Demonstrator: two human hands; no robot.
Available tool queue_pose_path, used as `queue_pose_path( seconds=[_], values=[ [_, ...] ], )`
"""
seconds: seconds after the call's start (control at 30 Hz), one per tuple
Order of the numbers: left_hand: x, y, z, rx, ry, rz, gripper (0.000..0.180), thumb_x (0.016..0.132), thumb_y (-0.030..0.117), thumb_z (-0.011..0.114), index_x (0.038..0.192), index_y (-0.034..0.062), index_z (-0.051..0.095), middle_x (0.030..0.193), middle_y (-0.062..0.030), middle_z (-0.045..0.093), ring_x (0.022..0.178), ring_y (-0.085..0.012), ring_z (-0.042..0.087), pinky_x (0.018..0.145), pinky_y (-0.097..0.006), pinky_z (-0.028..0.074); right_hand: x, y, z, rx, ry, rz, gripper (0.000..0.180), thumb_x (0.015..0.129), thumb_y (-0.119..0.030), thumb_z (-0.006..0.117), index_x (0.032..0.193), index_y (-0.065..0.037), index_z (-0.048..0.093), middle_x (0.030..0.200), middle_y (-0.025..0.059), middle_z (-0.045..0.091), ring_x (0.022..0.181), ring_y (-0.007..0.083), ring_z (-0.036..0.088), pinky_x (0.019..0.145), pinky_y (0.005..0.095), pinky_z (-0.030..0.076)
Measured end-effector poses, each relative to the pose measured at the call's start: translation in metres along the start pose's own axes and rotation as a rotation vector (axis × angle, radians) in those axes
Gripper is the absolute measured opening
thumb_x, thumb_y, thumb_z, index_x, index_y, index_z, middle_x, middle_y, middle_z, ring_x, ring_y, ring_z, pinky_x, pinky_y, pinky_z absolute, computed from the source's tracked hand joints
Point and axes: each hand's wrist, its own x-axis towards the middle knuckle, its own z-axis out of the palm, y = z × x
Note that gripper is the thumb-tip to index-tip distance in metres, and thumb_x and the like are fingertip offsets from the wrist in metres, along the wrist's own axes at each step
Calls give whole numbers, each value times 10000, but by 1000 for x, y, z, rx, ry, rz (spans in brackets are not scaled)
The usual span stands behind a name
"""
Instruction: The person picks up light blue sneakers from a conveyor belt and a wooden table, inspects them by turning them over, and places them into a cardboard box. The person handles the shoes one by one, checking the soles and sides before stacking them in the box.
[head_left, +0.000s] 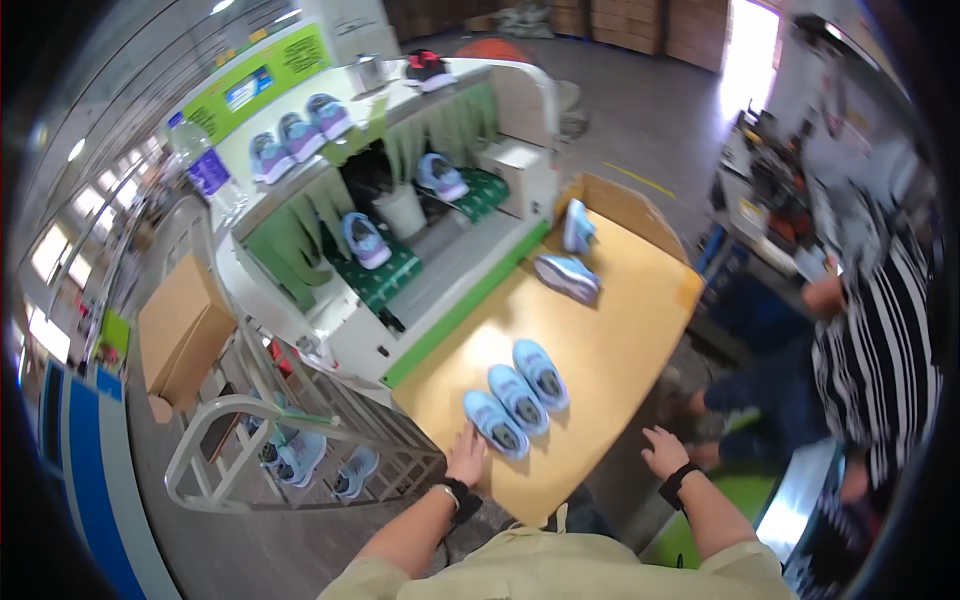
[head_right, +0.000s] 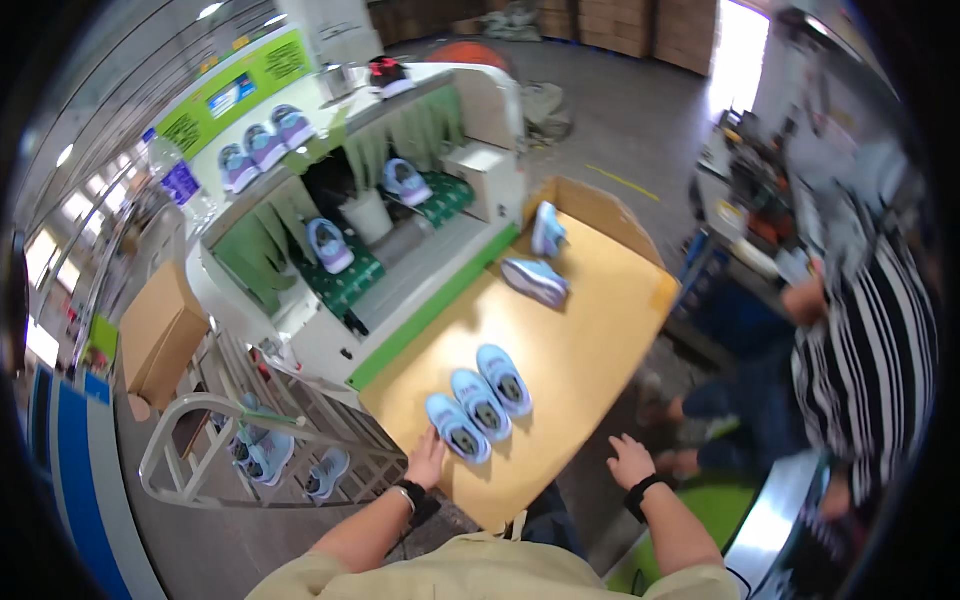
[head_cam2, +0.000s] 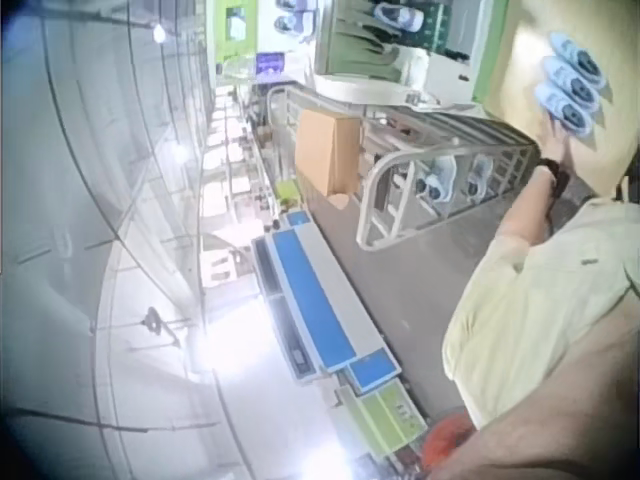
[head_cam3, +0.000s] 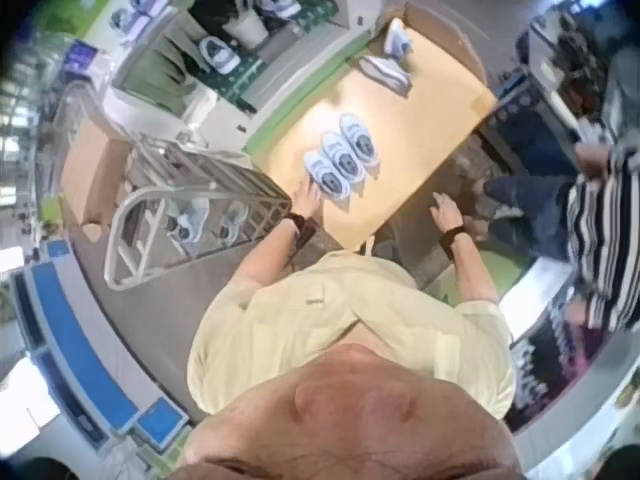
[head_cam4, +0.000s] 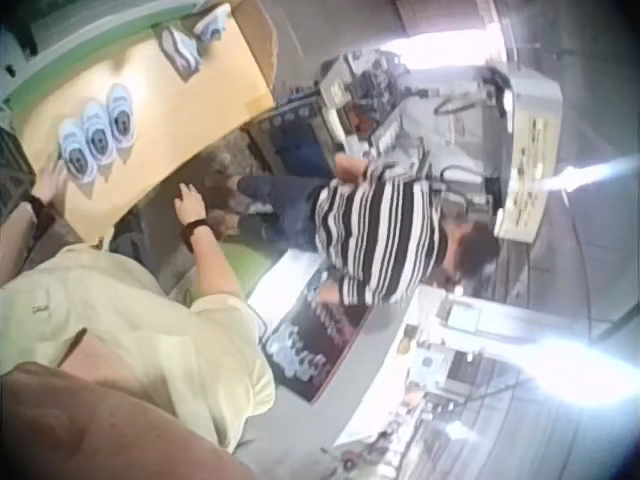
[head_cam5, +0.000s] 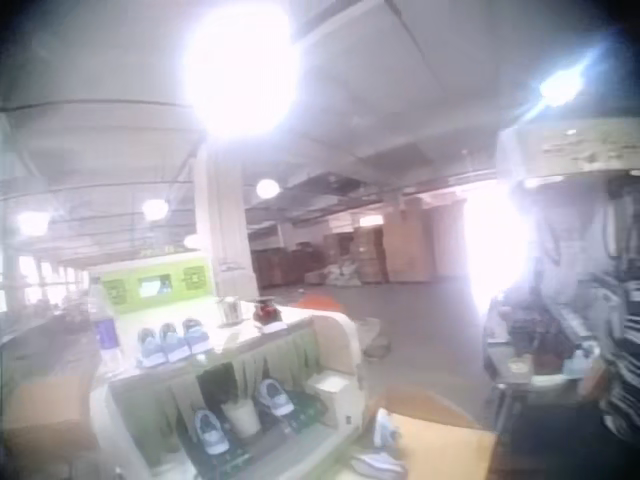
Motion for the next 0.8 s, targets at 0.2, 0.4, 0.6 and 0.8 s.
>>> queue_pose_path(
  seconds=[0.2,0.4,0.6,0.8],
  values=[
    [-64,-4,40,491,-78,104,846,907,394,584,1554,-29,240,1639,-248,179,1522,-393,156,1197,-551,201,-192,12,88,75,78,119,386,867,-270,623,1188,-63,670,1175,179,648,1122,360,609,980,457,489],
    [-174,23,120,829,-383,595,1014,830,324,731,1571,-29,135,1639,-296,57,1534,-404,85,1209,-551,164,-380,1,146,381,62,527,369,852,-275,632,1169,-95,692,1112,191,694,1053,386,659,904,492,524],
    [-213,28,216,784,-1087,845,888,850,299,735,1541,-15,274,1628,-301,104,1504,-424,198,1198,-455,273,-576,9,214,520,660,933,252,903,-269,595,1014,-61,682,1014,192,698,976,380,664,841,487,522],
    [-322,103,302,554,-1103,923,552,879,192,698,1369,9,523,1496,-259,378,1282,-368,475,1087,-402,413,-732,32,224,550,1101,1376,194,899,-225,626,903,-40,681,893,185,690,877,371,660,782,482,511]
  ],
)
